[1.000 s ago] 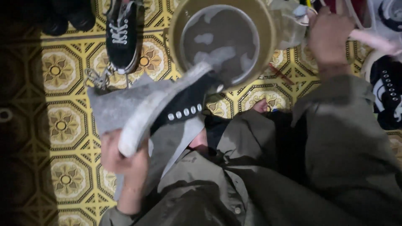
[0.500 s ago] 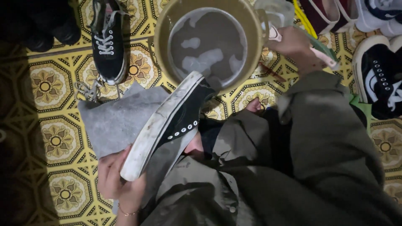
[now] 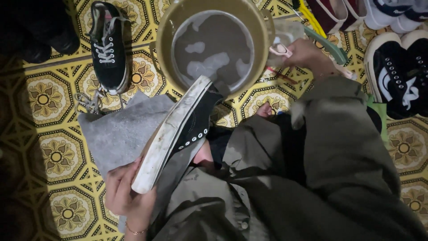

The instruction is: The person scrubs a black canvas sneaker using a pink brush and a yellow brush, dipping them into a bucket of soapy water. They clean the white sole, the black upper, and the brown patterned outsole, occasionally wiping the shoe with a grey cloth.

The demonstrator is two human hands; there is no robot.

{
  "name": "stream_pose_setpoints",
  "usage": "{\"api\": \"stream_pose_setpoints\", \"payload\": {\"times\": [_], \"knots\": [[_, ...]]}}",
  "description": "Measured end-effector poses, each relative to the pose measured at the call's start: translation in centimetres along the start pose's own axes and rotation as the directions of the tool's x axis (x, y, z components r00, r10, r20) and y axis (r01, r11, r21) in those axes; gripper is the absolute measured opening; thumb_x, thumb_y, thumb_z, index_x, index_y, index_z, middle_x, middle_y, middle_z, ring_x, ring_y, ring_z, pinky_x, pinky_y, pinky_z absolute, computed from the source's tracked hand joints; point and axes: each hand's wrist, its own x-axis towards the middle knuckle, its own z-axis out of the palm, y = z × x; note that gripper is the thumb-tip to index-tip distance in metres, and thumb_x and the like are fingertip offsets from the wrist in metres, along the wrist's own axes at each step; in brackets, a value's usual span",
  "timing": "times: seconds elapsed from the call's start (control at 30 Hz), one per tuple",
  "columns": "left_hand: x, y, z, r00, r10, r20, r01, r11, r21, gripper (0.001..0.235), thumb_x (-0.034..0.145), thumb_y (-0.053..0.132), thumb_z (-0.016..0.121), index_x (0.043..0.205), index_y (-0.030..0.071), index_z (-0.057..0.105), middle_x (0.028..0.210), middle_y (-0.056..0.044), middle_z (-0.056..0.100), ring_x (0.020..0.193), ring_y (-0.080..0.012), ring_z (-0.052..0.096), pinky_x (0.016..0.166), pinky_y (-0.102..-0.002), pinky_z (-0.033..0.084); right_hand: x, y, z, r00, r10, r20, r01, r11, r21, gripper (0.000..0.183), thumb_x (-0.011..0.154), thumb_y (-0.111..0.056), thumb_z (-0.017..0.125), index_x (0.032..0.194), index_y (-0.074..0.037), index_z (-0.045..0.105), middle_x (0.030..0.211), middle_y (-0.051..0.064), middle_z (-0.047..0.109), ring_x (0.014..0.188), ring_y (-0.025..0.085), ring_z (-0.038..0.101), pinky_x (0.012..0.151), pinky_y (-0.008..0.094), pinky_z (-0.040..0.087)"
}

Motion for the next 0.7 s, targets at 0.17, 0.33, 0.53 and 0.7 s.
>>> {"api": "stream_pose_setpoints", "payload": {"times": [0.17,0.33,0.53,0.7], "knots": [[0.2,0.3,-0.1,1.000,0.020,-0.002,-0.019,0.999,0.028,0.033,0.061,-0.008,0.074,0.093,-0.009,0.065,0.084,-0.015,0.061,0.072,-0.0212,0.053,0.067,-0.030,0.044,1.4,2.6,-0.1,1.000,-0.027,0.007,0.027,0.999,-0.034,0.035,0.066,-0.028,0.071,0.085,0.001,0.068,0.067,0.011,0.062,0.057,0.021,0.053,0.054,0.033,0.040],[0.0,0.1,-0.1,1.000,0.024,-0.001,-0.024,0.999,0.041,0.033,0.062,-0.007,0.074,0.094,-0.009,0.066,0.083,-0.014,0.060,0.069,-0.0182,0.051,0.061,-0.026,0.040,-2.4,-1.5,-1.2,0.968,0.031,-0.251,-0.108,0.947,-0.302,0.059,0.096,-0.051,0.041,0.127,-0.001,0.043,0.109,0.024,0.059,0.101,0.039,0.056,0.083,0.053,0.044],[-0.1,0.2,0.0,0.998,0.059,0.026,-0.060,0.996,0.070,0.035,0.060,-0.003,0.077,0.092,-0.009,0.066,0.081,-0.014,0.062,0.068,-0.0185,0.052,0.061,-0.027,0.042,0.3,-0.6,3.1,0.763,-0.369,-0.531,-0.315,0.505,-0.803,0.015,0.085,-0.019,0.052,0.092,-0.008,0.061,0.072,0.005,0.061,0.046,0.014,0.055,0.035,0.028,0.043],[-0.2,0.2,-0.2,0.998,0.044,0.048,-0.044,0.999,0.010,0.038,0.057,-0.001,0.076,0.092,-0.009,0.064,0.086,-0.016,0.062,0.074,-0.0213,0.056,0.066,-0.029,0.046,-1.3,-2.1,4.3,0.341,-0.803,-0.489,-0.633,0.188,-0.751,0.022,0.085,-0.022,0.060,0.064,-0.017,0.054,0.052,-0.004,0.046,0.043,0.004,0.032,0.040,0.019,0.028]]}}
